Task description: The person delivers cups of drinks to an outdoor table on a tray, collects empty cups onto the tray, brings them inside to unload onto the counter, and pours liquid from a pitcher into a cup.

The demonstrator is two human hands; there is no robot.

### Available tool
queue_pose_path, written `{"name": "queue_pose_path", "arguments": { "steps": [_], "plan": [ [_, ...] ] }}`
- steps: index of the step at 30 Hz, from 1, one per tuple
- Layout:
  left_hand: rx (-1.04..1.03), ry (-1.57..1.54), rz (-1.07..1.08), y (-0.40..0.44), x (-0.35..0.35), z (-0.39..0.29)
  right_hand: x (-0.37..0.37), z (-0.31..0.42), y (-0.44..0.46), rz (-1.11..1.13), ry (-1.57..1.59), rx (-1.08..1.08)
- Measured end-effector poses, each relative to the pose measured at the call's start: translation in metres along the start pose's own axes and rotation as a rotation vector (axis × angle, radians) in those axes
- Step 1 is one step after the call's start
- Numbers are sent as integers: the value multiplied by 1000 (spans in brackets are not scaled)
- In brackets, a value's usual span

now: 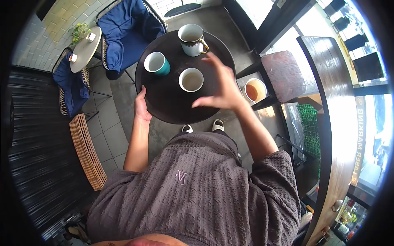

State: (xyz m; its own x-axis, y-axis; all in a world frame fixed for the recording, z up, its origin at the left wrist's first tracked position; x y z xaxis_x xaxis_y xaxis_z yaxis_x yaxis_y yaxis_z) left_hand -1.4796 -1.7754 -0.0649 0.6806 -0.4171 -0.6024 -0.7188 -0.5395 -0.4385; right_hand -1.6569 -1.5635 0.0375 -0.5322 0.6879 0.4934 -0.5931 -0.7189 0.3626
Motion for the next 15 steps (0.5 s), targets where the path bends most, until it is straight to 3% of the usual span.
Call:
{"name": "queue_pose_path", "arguments": {
  "steps": [1, 3, 5, 7, 9, 12, 15],
  "plan": [
    [-7, -3, -4, 1, 5, -3, 16, -6, 5, -33, -17, 113],
    [-2, -2, 20, 0, 14, -3, 41, -47, 12, -287, 34, -94],
    [-17, 9, 6, -6, 16, -7, 45, -87, 26, -347, 89, -403],
    [-28, 20, -8, -11, 17, -12, 35, -91, 41, -111, 258, -756],
    [17, 41, -20, -16, 20, -17, 18, -98, 47, 209, 645, -1037],
    [-22, 1, -20, -23, 22, -19, -3, -93, 54, 233, 896, -905],
    [-10, 12, -40, -32, 27, -21, -5, -85, 49, 128, 643, -873]
  ]
}}
Point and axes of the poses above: each hand's wrist, its own y-axis towards the middle knuckle, its own x-axis out of the back of the hand, z = x × y, the point moved 4 cm from there along y, towards the middle knuckle, and after that the axes turned 7 degrees about -x, right-handed, at the moved point
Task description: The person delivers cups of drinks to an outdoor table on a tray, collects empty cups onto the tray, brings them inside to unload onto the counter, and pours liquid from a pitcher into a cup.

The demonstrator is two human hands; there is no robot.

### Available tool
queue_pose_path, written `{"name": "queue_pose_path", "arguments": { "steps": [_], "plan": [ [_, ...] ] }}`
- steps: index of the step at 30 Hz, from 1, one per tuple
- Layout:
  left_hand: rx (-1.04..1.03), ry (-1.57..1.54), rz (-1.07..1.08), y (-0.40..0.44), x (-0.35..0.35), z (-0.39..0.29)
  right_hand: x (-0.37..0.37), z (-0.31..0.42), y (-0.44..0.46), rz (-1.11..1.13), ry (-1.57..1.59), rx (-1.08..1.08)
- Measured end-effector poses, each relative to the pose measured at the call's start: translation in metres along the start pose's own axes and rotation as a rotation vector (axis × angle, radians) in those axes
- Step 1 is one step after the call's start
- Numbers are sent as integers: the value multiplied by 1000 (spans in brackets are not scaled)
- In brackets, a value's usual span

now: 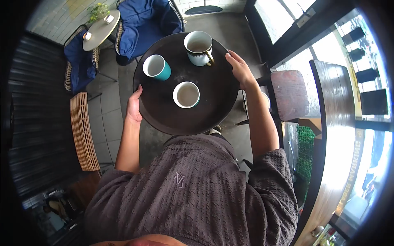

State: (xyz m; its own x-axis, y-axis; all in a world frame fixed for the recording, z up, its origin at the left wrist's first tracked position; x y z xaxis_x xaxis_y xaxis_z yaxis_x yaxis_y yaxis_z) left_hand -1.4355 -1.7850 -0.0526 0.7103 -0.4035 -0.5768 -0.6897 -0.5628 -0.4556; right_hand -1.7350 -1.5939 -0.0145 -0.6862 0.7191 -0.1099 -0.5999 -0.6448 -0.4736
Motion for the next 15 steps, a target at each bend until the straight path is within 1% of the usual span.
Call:
{"name": "queue_pose_path", "arguments": {
  "steps": [1, 2, 4, 5, 7, 8, 10, 12, 14, 15],
  "plan": [
    [-5, -9, -17, -3, 2, -1, 0, -2, 2, -7, -71, 64],
    [-1, 5, -37, -5, 5, -1, -2, -3, 1, 8, -79, 54],
    [3, 5, -75, -15, 3, -3, -8, -1, -6, -13, -115, 117],
    [-1, 21, -86, -22, 1, -6, -9, -6, -6, 4, -124, 102],
    [-27, 21, -87, -31, 14, -2, -10, -10, -8, -72, -198, 190],
    [-33, 5, -111, -36, 21, -1, -14, -12, -10, -48, -211, 179],
    [-56, 12, -160, -53, 27, -2, -30, -3, -29, -124, -345, 227],
    [-78, -2, -226, -73, 33, -6, -47, -6, -32, -82, -354, 211],
    [-119, 37, -289, -91, 59, -7, -64, -11, -36, -33, -366, 195],
    [-161, 58, -339, -97, 91, -2, -75, -13, -39, -27, -401, 225]
  ]
}}
Point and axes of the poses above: each hand's wrist, its own y-axis towards the middle knuckle, its own x-axis out of the back of the hand, z = x × y, the point moved 4 cm from there along y, towards the middle knuckle, and after that the axes turned 7 degrees about -x, right-handed, at the moved point
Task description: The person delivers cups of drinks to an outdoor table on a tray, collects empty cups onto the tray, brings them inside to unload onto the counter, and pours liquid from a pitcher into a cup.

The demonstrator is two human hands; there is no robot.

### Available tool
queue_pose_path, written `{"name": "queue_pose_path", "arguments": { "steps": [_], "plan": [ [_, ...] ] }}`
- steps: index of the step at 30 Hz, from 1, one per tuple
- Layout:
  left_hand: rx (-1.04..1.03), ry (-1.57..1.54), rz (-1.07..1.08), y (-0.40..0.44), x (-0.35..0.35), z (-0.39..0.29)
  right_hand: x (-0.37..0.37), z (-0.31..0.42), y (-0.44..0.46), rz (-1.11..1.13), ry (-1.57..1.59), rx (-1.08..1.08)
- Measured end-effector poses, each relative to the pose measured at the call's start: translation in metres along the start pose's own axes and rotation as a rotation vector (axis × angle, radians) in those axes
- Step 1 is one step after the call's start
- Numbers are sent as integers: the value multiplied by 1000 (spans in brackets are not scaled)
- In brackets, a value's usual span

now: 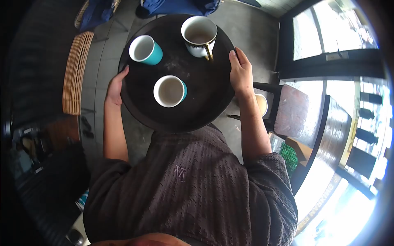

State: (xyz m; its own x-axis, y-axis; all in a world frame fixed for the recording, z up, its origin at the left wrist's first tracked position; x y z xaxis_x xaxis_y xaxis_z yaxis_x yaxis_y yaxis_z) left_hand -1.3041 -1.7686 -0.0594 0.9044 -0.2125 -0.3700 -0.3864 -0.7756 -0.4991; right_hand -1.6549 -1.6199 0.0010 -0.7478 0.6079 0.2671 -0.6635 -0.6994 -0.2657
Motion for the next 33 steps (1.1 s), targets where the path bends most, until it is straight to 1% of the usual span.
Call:
{"name": "queue_pose_path", "arguments": {
  "steps": [3, 4, 5, 7, 8, 9, 11, 12, 13, 14, 15, 17, 18, 19, 20, 23, 26, 27, 29, 30, 32, 33],
  "plan": [
    [17, -145, -46, -35, 33, -15, -43, 18, -15, 54, -59, 51],
    [-59, -120, -130, -53, 42, -26, -60, 25, -22, 73, -64, 69],
    [-63, -146, -163, -68, 53, -34, -80, 30, -28, 110, -83, 72],
    [-107, -38, -324, -98, 86, -50, -122, 42, -39, 169, -119, 149],
    [-108, -123, -295, -109, 107, -51, -148, 47, -46, 231, -86, 151],
    [-120, -151, -343, -118, 136, -47, -173, 32, -37, 304, -26, 145],
    [-206, -309, -270, -136, 190, -47, -226, 47, -50, 393, -44, 135],
    [-227, -333, -331, -154, 217, -51, -258, 62, -65, 440, -54, 120],
    [-240, -364, -354, -171, 236, -54, -287, 59, -65, 490, -90, 166],
    [-258, -397, -382, -192, 255, -56, -319, 67, -79, 548, -73, 159],
    [-280, -427, -449, -213, 269, -59, -348, 78, -98, 605, -60, 144],
    [-302, -398, -717, -250, 287, -60, -395, 104, -136, 707, -96, 152],
    [-312, -431, -787, -263, 300, -62, -425, 112, -145, 776, -122, 148],
    [-336, -470, -821, -275, 317, -65, -458, 117, -156, 841, -147, 152],
    [-370, -507, -848, -292, 329, -61, -484, 119, -166, 820, -219, 175],
    [-490, -588, -973, -333, 367, -45, -573, 119, -199, 1065, -237, 228],
    [-569, -704, -1087, -377, 402, -29, -656, 129, -263, 1218, -342, 280],
    [-600, -725, -1146, -389, 412, -27, -684, 132, -286, 1286, -351, 297],
    [-651, -738, -1310, -407, 425, -22, -735, 131, -324, 1455, -400, 251],
    [-689, -767, -1354, -414, 431, -19, -763, 126, -338, 1520, -406, 262],
    [-737, -807, -1481, -428, 445, -15, -820, 116, -375, 1736, -258, 279],
    [-745, -841, -1549, -434, 449, -14, -841, 118, -396, 1793, -269, 286]
  ]
}}
Point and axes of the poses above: each hand's wrist, its own y-axis towards the middle knuckle, its own x-axis out of the back of the hand, z = x × y, the point moved 4 cm from there along y, towards the middle knuckle, and after that the axes turned 7 degrees about -x, right-handed, at the moved point
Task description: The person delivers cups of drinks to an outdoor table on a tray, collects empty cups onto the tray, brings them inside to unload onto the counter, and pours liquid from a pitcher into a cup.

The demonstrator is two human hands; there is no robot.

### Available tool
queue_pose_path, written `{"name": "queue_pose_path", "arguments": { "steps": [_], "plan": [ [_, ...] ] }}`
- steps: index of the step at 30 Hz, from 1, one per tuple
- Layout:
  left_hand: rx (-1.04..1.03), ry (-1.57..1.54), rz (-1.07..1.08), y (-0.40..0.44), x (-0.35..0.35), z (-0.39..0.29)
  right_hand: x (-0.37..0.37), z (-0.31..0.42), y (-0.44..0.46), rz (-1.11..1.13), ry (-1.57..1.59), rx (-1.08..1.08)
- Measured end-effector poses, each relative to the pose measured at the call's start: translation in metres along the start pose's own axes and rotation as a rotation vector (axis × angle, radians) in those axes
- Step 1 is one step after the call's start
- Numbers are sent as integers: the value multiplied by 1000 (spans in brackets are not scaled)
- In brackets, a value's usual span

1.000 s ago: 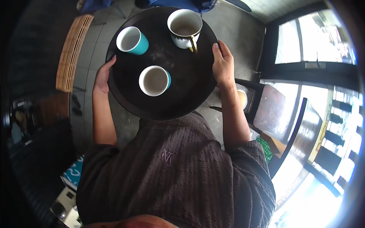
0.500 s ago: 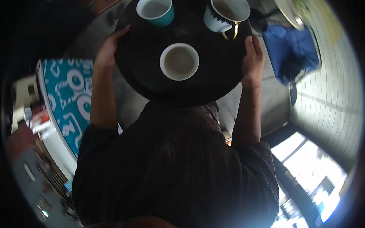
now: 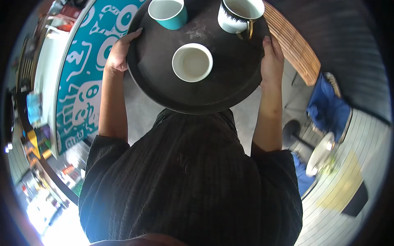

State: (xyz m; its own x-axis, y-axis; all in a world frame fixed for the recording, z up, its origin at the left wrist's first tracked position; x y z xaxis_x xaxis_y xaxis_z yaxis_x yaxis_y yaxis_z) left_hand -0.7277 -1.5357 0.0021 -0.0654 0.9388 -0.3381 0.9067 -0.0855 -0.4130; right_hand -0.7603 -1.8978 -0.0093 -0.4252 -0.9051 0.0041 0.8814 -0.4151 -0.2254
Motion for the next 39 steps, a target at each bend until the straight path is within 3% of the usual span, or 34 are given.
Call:
{"name": "queue_pose_path", "arguments": {
  "steps": [2, 9, 14, 17, 20, 28, 39],
  "plan": [
    [-58, -43, -102, 8, 3, -10, -28, 16, 43, 68, -148, 22],
    [-100, -114, -415, 44, 17, -35, -122, 39, 166, 407, -165, 35],
    [-110, -163, -456, 90, 29, -71, -195, 42, 243, 564, -202, 79],
    [-165, -233, -552, 134, 37, -99, -241, 62, 274, 579, -174, 114],
    [-172, -241, -448, 173, 62, -124, -279, 72, 311, 579, -193, 174],
    [-240, -196, -480, 286, 95, -214, -395, 121, 408, 529, -225, 65],
    [-373, -316, -689, 447, 117, -302, -586, 171, 600, 814, -216, 192]
  ]
}}
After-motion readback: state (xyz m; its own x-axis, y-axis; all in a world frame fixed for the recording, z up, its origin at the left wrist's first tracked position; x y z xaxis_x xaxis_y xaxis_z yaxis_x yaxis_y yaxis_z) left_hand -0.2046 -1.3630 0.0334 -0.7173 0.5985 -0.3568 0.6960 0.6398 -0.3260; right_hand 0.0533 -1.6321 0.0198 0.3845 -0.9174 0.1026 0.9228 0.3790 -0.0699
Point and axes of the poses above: each hand's wrist, its own y-axis towards the middle knuckle, its own x-axis out of the back of the hand, z = x × y, the point moved 4 cm from there along y, towards the middle knuckle, and after that the axes turned 7 degrees about -x, right-handed, at the moved point
